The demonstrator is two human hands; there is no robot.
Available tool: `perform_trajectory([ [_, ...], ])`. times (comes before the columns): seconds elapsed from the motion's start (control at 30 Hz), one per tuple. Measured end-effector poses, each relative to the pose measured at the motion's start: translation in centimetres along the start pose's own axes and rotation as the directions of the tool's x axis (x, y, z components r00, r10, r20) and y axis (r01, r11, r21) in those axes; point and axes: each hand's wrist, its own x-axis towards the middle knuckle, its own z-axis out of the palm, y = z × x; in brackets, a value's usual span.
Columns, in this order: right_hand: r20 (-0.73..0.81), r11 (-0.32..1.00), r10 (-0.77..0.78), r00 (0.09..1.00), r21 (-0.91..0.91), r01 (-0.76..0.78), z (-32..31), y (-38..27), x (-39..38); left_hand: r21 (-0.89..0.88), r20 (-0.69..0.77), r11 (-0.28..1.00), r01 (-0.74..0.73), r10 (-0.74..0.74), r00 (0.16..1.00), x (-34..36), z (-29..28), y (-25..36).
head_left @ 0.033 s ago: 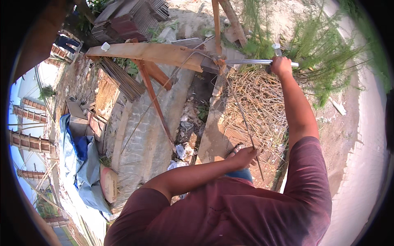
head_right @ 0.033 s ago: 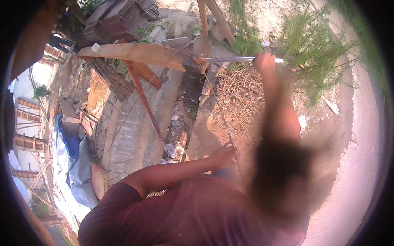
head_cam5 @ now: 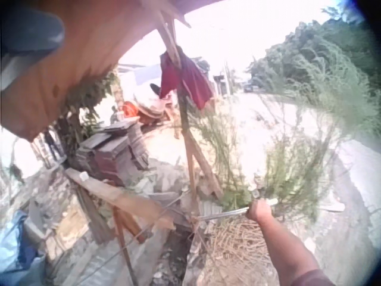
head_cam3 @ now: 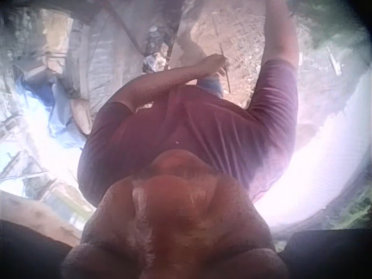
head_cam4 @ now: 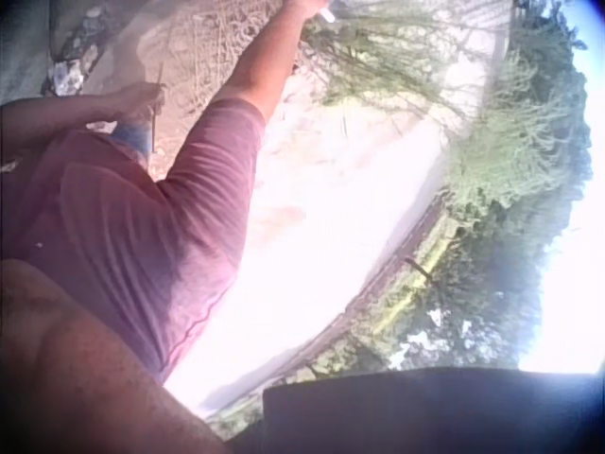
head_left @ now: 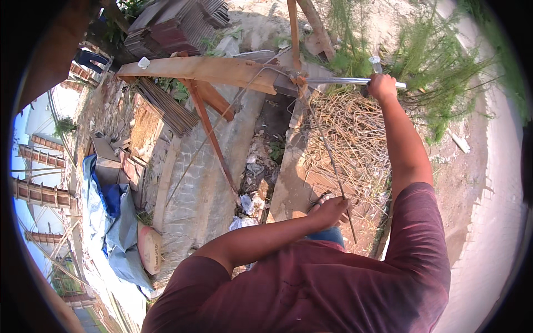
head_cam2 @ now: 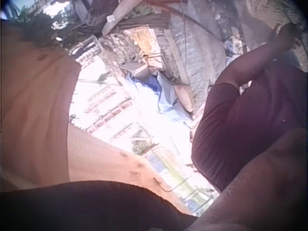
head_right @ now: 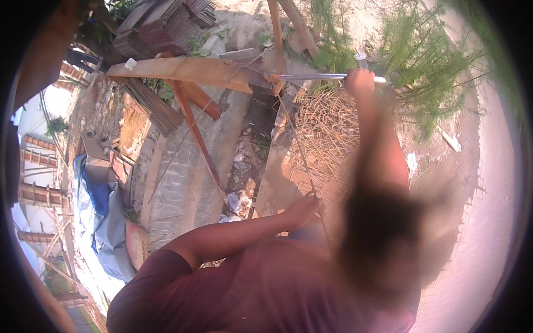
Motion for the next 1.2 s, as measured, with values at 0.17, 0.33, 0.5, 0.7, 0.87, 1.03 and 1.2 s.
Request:
perform_trajectory([
  [0.17,0.025,0.991,0.127,0.992,0.032,-0.128,-0.8,-1.2,-4.0,-0.380,-0.198,0.925,0.024,-0.107,0.974,-6.3,-1.8,-0.8],
  [0.33,0.129,0.976,0.202,0.971,0.057,-0.210,-3.0,-3.2,-9.5,-0.216,-0.501,0.970,-0.112,-0.012,0.865,-9.3,-8.2,-4.8],
  [0.5,0.125,0.966,0.157,0.980,0.187,-0.179,-5.0,-6.1,-14.7,0.235,-0.677,0.970,-0.058,0.206,0.707,-13.1,-17.9,-6.8],
  [0.7,0.107,0.986,0.005,0.994,0.168,-0.023,-4.6,-2.8,-11.9,0.452,-0.637,0.892,-0.020,0.338,0.693,-14.3,-18.3,-5.4],
  [0.87,0.146,0.985,-0.053,0.988,0.170,0.028,-3.9,-2.1,-10.8,0.390,-0.658,0.920,0.046,0.244,0.712,-14.4,-18.2,-6.2],
  [1.03,0.214,0.971,-0.058,0.975,0.239,0.006,-5.4,-3.5,-12.7,0.357,-0.663,0.931,0.076,0.195,0.722,-15.1,-17.7,-4.9],
  [1.2,0.326,0.925,-0.132,0.936,0.380,-0.002,-4.7,-2.6,-12.5,0.351,-0.654,0.935,0.053,0.204,0.728,-15.5,-18.9,-5.2],
])
